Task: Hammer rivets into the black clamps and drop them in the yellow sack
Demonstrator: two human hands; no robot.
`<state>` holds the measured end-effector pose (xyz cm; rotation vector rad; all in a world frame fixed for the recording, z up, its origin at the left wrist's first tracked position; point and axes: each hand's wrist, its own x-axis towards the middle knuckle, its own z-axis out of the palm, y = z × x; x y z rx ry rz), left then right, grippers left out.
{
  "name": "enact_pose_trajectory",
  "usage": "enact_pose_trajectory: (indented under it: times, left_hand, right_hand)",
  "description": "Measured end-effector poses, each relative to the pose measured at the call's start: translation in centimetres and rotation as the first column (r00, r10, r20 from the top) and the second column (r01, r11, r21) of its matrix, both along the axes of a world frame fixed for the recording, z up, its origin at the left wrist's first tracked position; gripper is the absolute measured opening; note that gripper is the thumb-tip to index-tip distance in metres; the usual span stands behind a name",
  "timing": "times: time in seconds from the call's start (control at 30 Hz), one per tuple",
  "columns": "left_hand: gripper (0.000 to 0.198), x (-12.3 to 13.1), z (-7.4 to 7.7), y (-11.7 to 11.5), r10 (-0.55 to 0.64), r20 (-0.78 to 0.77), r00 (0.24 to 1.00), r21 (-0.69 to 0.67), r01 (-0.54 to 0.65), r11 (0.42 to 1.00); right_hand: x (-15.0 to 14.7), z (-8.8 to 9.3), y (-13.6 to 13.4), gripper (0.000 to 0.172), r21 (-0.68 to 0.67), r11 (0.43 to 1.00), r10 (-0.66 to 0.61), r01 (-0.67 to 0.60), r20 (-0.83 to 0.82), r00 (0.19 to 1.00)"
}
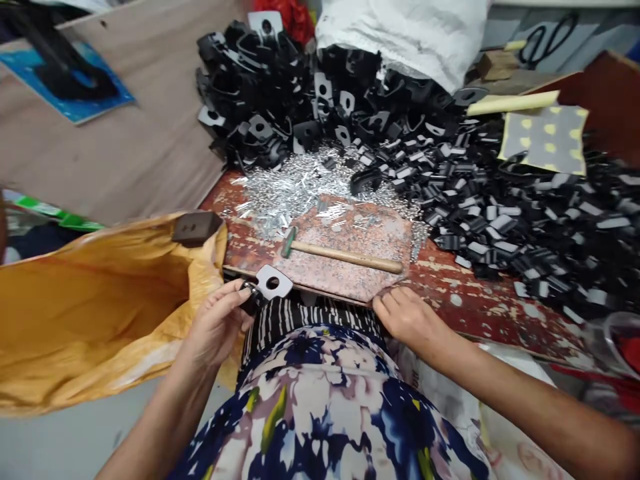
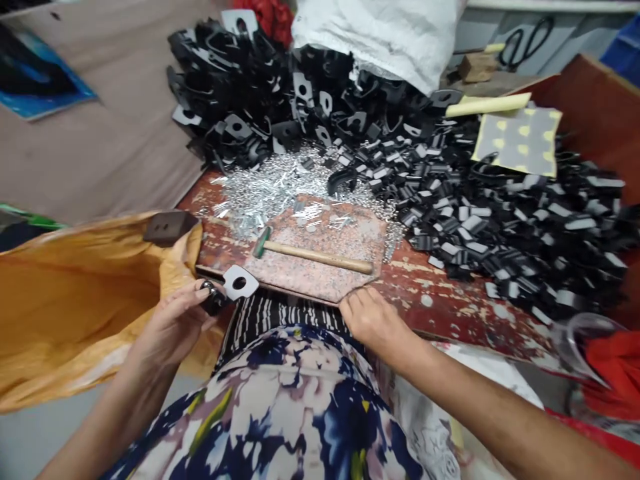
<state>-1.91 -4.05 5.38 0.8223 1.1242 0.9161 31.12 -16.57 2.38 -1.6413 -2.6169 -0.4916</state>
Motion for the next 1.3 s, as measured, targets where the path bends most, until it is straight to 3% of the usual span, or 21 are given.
enact_pose_trajectory:
  times: [0.1,0.17,0.23,0.3,0.4,0.47,0.53,0.73,0.9,1.1,1.3]
  left_hand:
    - [0.024,-2.1,0.0,-0.7,0.067,-0.009,0.998,-0.006,-0.068,0.998]
    - [0.025,-2.3,0.1,-1.1,0.059,0.034,0.998,-0.015,-0.058,0.998]
    - [0.028,-1.5,0.2,-1.3,0.04,0.11,0.993,-0.025,-0.038,0.999]
    - [0.033,-0.1,0.1,-1.3,0.023,0.185,0.982,-0.046,-0.015,0.999]
    - [0.034,2.1,-0.2,-0.9,-0.026,0.259,0.965,-0.098,0.053,0.994]
    - [0.033,3.0,-0.5,-0.6,-0.034,0.315,0.948,-0.121,0.076,0.99]
    - [0.032,3.5,-0.8,-0.4,-0.01,0.375,0.927,-0.143,0.068,0.987]
    - [0.032,3.6,-1.0,-0.4,0.024,0.454,0.891,-0.17,0.06,0.984]
    - [0.035,3.9,-1.0,-0.7,0.058,0.464,0.884,-0.176,0.028,0.984]
    - [0.032,3.8,-0.9,-1.2,0.062,0.47,0.881,-0.159,0.016,0.987]
    - [0.029,4.0,-2.0,-2.6,0.098,0.46,0.883,-0.136,-0.039,0.99]
  right_hand:
    - [0.6,0.4,0.3,0.021,-0.037,0.998,0.044,-0.049,-0.117,0.992]
    - [0.9,1.6,0.7,0.021,-0.068,0.996,0.024,-0.049,-0.321,0.947]
    - [0.2,3.2,1.4,0.019,-0.071,0.996,-0.003,-0.045,-0.564,0.825]
    - [-1.8,4.9,2.7,0.019,-0.051,0.996,0.011,-0.076,-0.76,0.65]
    - [-6.5,6.3,5.6,0.014,0.011,0.989,0.072,-0.144,-0.9,0.429]
    - [-9.5,6.3,7.6,0.01,0.043,0.987,0.097,-0.157,-0.93,0.356]
    - [-11.5,5.7,9.3,0.009,0.059,0.987,0.105,-0.147,-0.937,0.332]
    - [-12.5,4.2,10.6,0.01,0.048,0.992,0.095,-0.119,-0.901,0.424]
    - [-12.6,4.6,9.9,0.011,0.134,0.984,0.176,-0.116,-0.819,0.547]
    - [-12.6,5.3,9.5,0.013,0.126,0.983,0.181,-0.133,-0.79,0.586]
    - [-13.8,4.3,8.1,0.023,0.34,0.903,0.405,-0.261,-0.475,0.782]
